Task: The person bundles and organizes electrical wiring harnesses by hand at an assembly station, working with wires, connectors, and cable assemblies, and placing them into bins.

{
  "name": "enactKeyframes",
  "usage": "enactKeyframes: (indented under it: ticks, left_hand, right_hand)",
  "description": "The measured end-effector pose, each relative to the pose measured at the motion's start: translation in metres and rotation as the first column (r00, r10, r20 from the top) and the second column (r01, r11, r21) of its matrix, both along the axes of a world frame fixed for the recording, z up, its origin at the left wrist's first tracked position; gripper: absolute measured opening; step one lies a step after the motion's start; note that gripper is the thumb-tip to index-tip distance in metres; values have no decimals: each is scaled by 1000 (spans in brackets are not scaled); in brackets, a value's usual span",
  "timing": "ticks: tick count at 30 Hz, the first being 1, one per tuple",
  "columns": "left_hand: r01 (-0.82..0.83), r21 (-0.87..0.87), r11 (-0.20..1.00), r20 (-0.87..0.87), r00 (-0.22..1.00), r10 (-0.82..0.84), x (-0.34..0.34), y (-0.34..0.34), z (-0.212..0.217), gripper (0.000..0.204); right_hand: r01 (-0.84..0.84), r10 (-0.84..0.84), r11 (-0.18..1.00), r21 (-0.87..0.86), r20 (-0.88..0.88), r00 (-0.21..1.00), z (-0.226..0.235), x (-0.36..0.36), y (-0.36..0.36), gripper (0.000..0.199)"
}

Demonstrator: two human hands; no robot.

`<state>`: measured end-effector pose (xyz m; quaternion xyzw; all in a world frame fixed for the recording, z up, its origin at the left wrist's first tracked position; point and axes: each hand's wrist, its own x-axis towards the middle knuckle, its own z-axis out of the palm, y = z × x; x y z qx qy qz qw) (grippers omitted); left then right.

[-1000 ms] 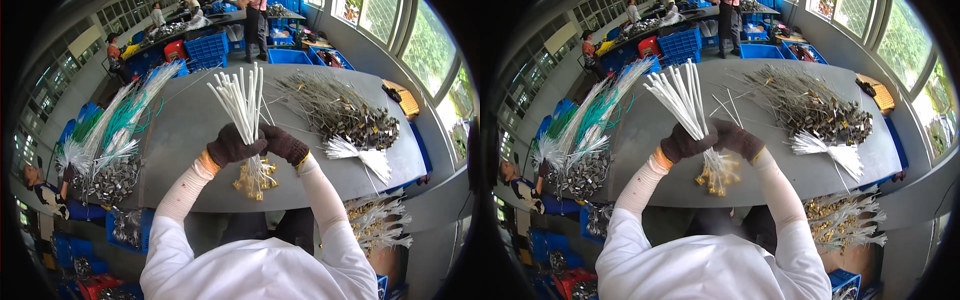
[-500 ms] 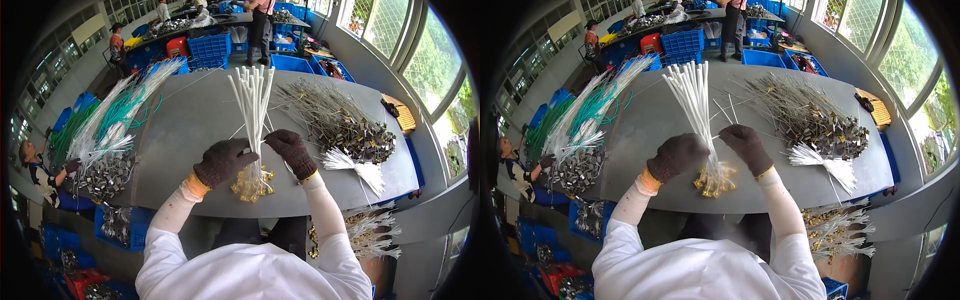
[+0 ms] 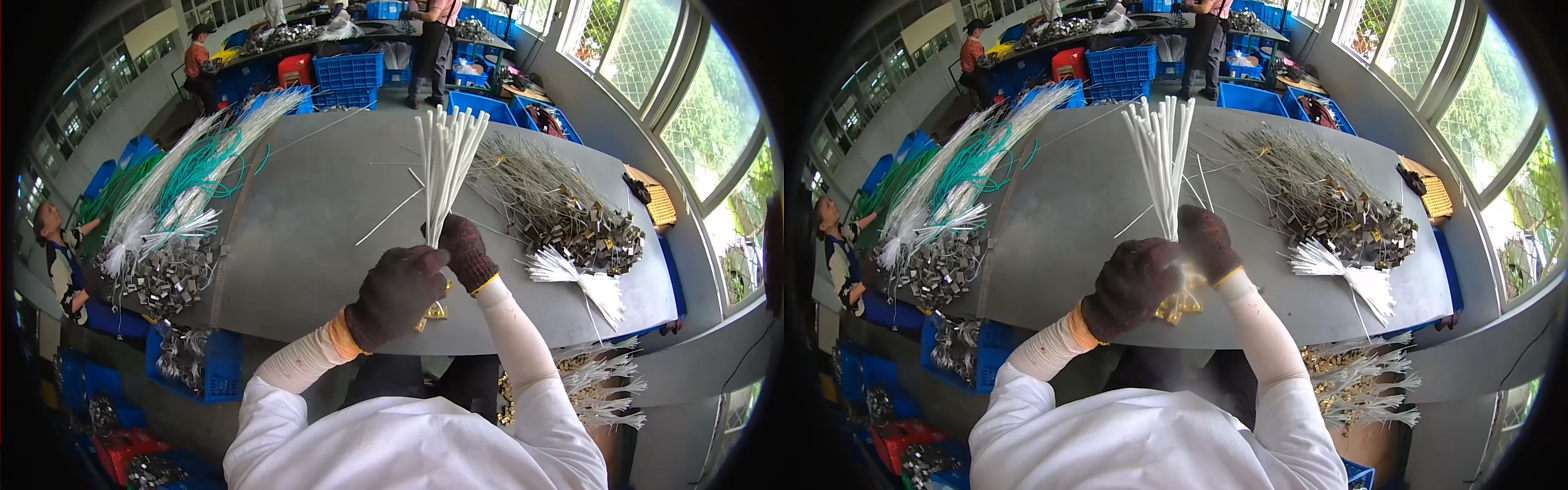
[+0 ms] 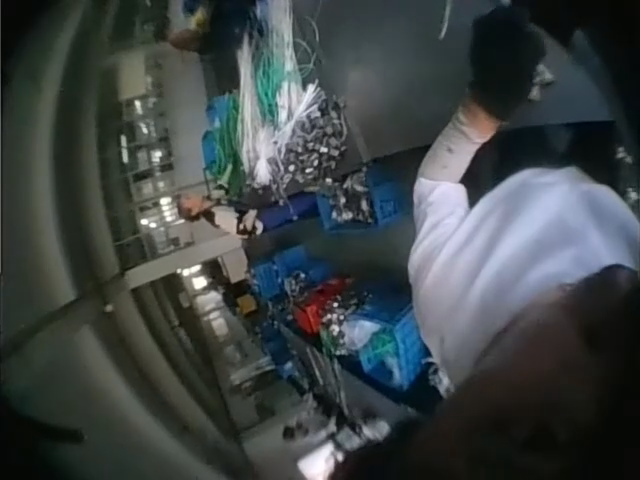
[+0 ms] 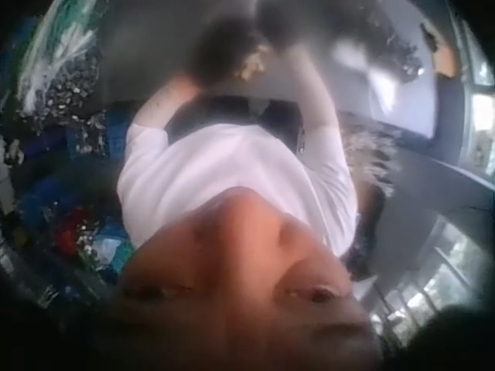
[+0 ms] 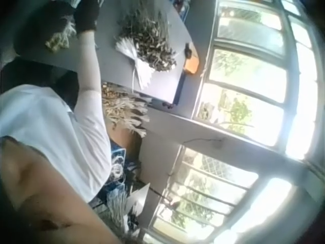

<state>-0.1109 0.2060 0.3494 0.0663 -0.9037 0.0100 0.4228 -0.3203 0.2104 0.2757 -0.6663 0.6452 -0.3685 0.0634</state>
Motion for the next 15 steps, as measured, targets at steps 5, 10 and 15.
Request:
enactKeyframes:
  ticks: [5, 10, 15]
  left_hand:
    - [-5, 128, 992, 261, 965, -29, -3, -9, -9, 22]
    - [-98, 232, 968, 179, 982, 57, -6, -22, -27, 29]
    - [-244, 185, 952, 264, 945, 191, -16, -14, -38, 29]
  right_hand:
    - [230, -202, 951, 206, -147, 968, 12, 1, 4, 19]
    - [143, -223, 969, 199, 476, 850, 30, 0, 59, 17]
    - [-15, -1, 993, -120, -134, 991, 47, 29, 101, 17]
